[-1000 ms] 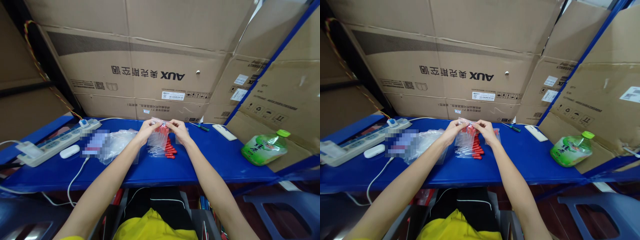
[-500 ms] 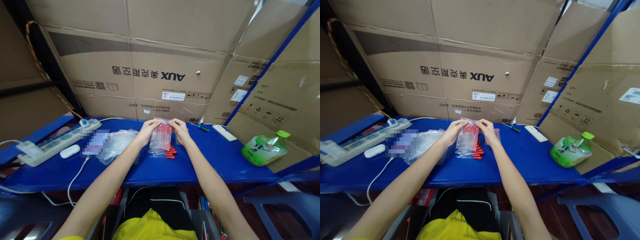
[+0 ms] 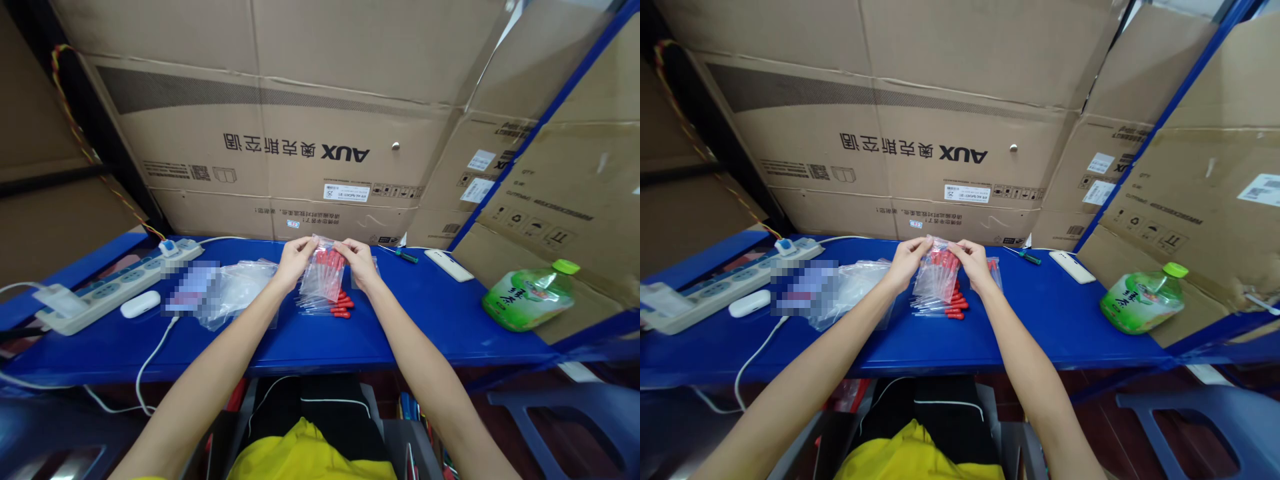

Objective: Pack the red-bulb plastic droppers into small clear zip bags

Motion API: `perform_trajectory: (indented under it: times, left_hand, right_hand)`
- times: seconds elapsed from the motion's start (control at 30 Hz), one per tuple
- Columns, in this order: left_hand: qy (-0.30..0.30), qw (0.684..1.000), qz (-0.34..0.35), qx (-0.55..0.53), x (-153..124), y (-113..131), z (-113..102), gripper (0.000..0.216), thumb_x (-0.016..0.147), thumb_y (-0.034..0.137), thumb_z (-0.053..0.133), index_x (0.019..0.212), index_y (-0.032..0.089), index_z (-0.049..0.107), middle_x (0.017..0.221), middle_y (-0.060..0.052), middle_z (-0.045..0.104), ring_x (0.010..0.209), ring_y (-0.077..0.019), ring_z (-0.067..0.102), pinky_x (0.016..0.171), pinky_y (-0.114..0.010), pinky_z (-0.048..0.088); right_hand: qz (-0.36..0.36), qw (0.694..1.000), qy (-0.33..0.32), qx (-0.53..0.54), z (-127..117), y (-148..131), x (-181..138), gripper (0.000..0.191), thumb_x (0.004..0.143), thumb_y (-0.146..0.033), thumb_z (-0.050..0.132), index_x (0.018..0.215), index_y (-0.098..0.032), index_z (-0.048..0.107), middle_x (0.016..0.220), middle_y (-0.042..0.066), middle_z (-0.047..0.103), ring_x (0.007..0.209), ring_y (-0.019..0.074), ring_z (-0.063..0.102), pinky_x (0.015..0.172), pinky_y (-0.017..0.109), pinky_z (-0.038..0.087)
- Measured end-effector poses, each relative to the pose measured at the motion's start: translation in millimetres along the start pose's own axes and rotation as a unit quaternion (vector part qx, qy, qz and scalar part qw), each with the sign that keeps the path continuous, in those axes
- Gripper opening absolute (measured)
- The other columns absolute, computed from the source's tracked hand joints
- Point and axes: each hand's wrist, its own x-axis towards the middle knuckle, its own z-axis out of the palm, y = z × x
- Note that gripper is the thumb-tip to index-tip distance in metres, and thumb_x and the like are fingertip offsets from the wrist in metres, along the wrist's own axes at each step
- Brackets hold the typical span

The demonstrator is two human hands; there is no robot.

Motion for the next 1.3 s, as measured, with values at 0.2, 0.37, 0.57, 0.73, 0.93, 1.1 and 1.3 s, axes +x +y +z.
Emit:
perform_trajectory:
  times: [0.2,0.37,0.57,0.73,0.93,1.1,1.3]
  left_hand:
    - [0.036,0.999,0.013,0.008,2.5,-0.6,-3.1,0.045,0.082,0.061,0.076,0.082,0.017,0.075,0.075,-0.002,0.069,0.071,-0.0167,0.058,0.062,-0.026,0.043]
    - [0.053,0.998,0.024,0.018,1.0,-3.2,0.3,0.045,0.083,0.06,0.075,0.083,0.015,0.077,0.078,-0.003,0.07,0.073,-0.016,0.057,0.063,-0.024,0.043]
    - [0.038,0.999,-0.008,0.009,0.3,-5.1,1.5,0.049,0.08,0.064,0.077,0.091,0.015,0.078,0.082,-0.004,0.071,0.071,-0.0169,0.059,0.056,-0.024,0.044]
    - [0.056,0.998,-0.017,-0.016,1.8,-5.4,0.0,0.053,0.078,0.066,0.079,0.092,0.015,0.078,0.084,-0.005,0.072,0.072,-0.0167,0.06,0.053,-0.023,0.045]
    - [0.056,0.997,-0.047,0.0,2.8,-4.8,-1.8,0.055,0.075,0.069,0.079,0.083,0.015,0.075,0.077,-0.003,0.068,0.065,-0.0147,0.058,0.05,-0.023,0.047]
    - [0.02,0.999,-0.03,0.035,5.6,-8.2,-3.2,0.053,0.074,0.067,0.08,0.084,0.015,0.076,0.086,-0.007,0.073,0.067,-0.0164,0.063,0.05,-0.026,0.052]
    - [-0.014,0.943,0.078,0.323,8.0,1.4,-17.4,0.049,0.095,0.063,0.057,0.084,0.02,0.079,0.083,-0.01,0.078,0.083,-0.0262,0.073,0.07,-0.032,0.055]
  right_hand:
    - [0.04,0.999,-0.003,0.025,7.4,2.6,-3.4,0.055,0.07,-0.075,0.082,0.073,-0.02,0.075,0.068,0.001,0.066,0.058,0.0141,0.052,0.051,0.027,0.044]
    - [0.021,0.999,0.039,0.015,3.3,5.6,0.4,0.056,0.067,-0.073,0.084,0.074,-0.018,0.079,0.068,0.0,0.067,0.059,0.0133,0.051,0.053,0.026,0.042]
    - [0.046,0.998,0.035,0.03,-0.4,4.5,1.0,0.055,0.068,-0.072,0.084,0.076,-0.018,0.08,0.075,0.003,0.073,0.064,0.0153,0.058,0.058,0.027,0.047]
    - [0.049,0.998,0.023,0.024,1.6,4.1,0.3,0.055,0.067,-0.074,0.083,0.077,-0.019,0.078,0.071,0.003,0.072,0.061,0.0167,0.058,0.057,0.029,0.047]
    - [0.013,0.999,0.032,0.013,-2.3,6.4,2.8,0.052,0.073,-0.071,0.081,0.068,-0.02,0.07,0.064,-0.001,0.062,0.057,0.0136,0.05,0.055,0.028,0.041]
    - [-0.03,0.997,0.065,-0.013,-9.6,8.4,7.2,0.054,0.075,-0.068,0.079,0.059,-0.021,0.059,0.058,-0.004,0.052,0.056,0.0116,0.043,0.058,0.026,0.038]
    - [-0.014,0.994,0.099,-0.036,-12.0,16.3,12.7,0.05,0.082,-0.07,0.068,0.07,-0.021,0.061,0.063,-0.003,0.058,0.058,0.014,0.049,0.06,0.026,0.041]
